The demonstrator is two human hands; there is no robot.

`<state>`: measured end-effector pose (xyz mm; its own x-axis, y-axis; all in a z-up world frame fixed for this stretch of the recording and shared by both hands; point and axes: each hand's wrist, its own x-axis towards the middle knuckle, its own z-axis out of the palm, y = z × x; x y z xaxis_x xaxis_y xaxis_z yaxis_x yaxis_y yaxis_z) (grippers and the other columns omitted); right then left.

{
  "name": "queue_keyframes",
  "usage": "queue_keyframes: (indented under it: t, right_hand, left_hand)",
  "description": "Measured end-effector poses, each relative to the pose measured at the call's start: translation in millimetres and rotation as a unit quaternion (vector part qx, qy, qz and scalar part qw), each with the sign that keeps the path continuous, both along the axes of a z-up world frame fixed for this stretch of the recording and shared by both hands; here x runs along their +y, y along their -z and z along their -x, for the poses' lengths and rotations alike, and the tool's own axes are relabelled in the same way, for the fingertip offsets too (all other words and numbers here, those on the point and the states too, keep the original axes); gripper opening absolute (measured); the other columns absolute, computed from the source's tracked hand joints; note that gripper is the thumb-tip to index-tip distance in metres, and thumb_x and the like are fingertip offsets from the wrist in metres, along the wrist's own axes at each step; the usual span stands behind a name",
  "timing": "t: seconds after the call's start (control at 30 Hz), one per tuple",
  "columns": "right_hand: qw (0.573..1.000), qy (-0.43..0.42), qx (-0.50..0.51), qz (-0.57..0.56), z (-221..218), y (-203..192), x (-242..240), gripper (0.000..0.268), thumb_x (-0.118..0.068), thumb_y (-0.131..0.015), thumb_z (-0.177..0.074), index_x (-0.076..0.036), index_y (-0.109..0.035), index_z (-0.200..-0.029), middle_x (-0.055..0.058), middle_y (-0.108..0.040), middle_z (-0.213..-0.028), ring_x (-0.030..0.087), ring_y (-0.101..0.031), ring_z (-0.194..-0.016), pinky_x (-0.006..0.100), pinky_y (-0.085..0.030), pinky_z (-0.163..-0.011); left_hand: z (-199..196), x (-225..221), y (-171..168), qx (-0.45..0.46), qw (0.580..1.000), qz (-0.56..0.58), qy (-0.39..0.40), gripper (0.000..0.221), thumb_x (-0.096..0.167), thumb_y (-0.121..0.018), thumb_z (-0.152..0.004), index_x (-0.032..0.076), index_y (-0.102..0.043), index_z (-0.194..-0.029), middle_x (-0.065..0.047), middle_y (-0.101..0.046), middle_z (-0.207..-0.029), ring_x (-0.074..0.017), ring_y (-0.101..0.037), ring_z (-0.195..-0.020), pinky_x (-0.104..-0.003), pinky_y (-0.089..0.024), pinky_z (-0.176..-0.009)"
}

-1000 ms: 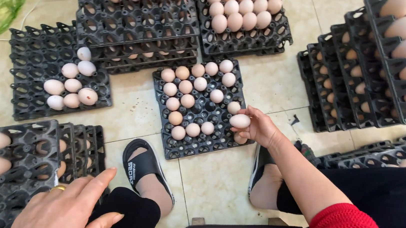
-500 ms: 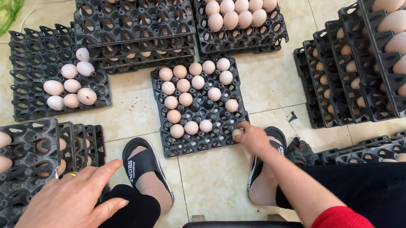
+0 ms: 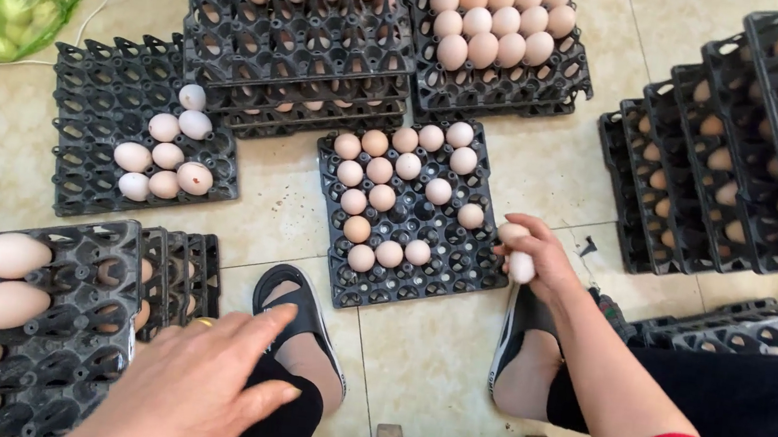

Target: Picking up eggs from trays, wiping them clean with a cloth, and organizing them into stacks of trays.

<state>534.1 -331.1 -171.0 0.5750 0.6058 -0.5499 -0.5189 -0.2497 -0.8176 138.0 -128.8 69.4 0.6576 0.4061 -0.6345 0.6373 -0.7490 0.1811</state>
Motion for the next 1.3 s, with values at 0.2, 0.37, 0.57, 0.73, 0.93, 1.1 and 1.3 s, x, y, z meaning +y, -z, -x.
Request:
queue_keyframes:
  t: [0.2, 0.37, 0.57, 0.73, 0.93, 1.1, 1.3]
  right_hand:
    - [0.609, -0.365, -0.630, 0.315, -7.3, 27.5, 73.1, 0.039, -0.018, -0.076, -0.073, -0.026, -0.068, -0.110, 0.009, -0.044, -0.145, 0.041, -0.056, -0.103, 0.047, -0.058, -0.084]
    - [0.467, -0.440, -0.702, 0.308, -8.7, 49.0, 100.2, 0.021, -0.023, -0.063, -0.088, -0.013, -0.072, -0.104, 0.018, -0.041, -0.147, 0.040, -0.052, -0.104, 0.043, -0.060, -0.068]
    - [0.495, -0.481, -0.658, 0.302, -36.3, 22.5, 105.6, 0.033, -0.031, -0.074, -0.076, -0.020, -0.072, -0.108, 0.011, -0.048, -0.139, 0.041, -0.056, -0.108, 0.046, -0.060, -0.081]
    - [0.685, -0.497, -0.447, 0.289, -63.7, -83.7, 120.9, 0.062, -0.045, -0.094, -0.064, -0.018, -0.073, -0.116, 0.004, -0.050, -0.143, 0.042, -0.064, -0.121, 0.053, -0.058, -0.100]
    - [0.876, -0.401, -0.159, 0.218, -89.9, -165.1, 117.0, 0.056, -0.013, -0.086, -0.072, 0.010, -0.072, -0.121, 0.019, -0.052, -0.110, 0.029, -0.057, -0.047, 0.045, -0.057, -0.052]
    - [0.969, -0.235, 0.015, 0.080, -118.0, -106.0, 90.8, 0.057, -0.025, -0.075, -0.081, 0.004, -0.063, -0.128, 0.031, -0.074, -0.108, 0.041, -0.075, -0.100, 0.043, -0.053, -0.047]
    - [0.968, -0.167, 0.186, -0.016, -133.4, -52.8, 73.9, 0.057, -0.045, -0.067, -0.090, -0.008, -0.063, -0.133, 0.030, -0.072, -0.122, 0.047, -0.072, -0.112, 0.037, -0.053, -0.052]
  left_hand:
    - [-30.5, -3.1, -1.3, 0.004, 0.997, 0.064, 0.039, 0.077, 0.054, -0.072, -0.090, 0.027, -0.035, -0.152, -0.008, -0.067, -0.118, -0.0405, -0.071, -0.102, -0.056, -0.056, -0.090]
    - [-55.4, 0.9, -2.6, -0.031, 0.993, 0.100, 0.053, 0.071, 0.048, -0.074, -0.090, 0.023, -0.041, -0.148, -0.010, -0.071, -0.107, -0.0362, -0.071, -0.097, -0.054, -0.054, -0.087]
    - [-94.7, 14.9, 23.8, -0.122, 0.986, 0.098, 0.051, 0.069, 0.044, -0.072, -0.088, 0.020, -0.047, -0.148, -0.011, -0.066, -0.122, -0.0407, -0.063, -0.109, -0.057, -0.044, -0.097]
    - [-151.0, 47.9, 97.9, -0.077, 0.987, 0.141, 0.010, 0.068, 0.045, -0.064, -0.091, 0.021, -0.046, -0.152, -0.014, -0.061, -0.139, -0.0432, -0.059, -0.127, -0.057, -0.045, -0.103]
    - [-222.9, 43.8, 206.5, -0.139, 0.984, 0.097, -0.049, 0.052, 0.023, -0.059, -0.097, 0.011, -0.054, -0.147, -0.015, -0.062, -0.134, -0.0365, -0.065, -0.118, -0.051, -0.051, -0.099]
    - [-266.3, 35.5, 247.6, -0.234, 0.971, 0.048, -0.028, 0.047, 0.015, -0.061, -0.096, 0.009, -0.054, -0.142, -0.014, -0.055, -0.135, -0.0381, -0.064, -0.111, -0.053, -0.055, -0.091]
    - [-294.2, 30.5, 298.4, -0.207, 0.976, -0.002, 0.060, 0.044, 0.013, -0.061, -0.095, 0.008, -0.053, -0.138, -0.013, -0.062, -0.119, -0.0346, -0.066, -0.097, -0.046, -0.056, -0.081]
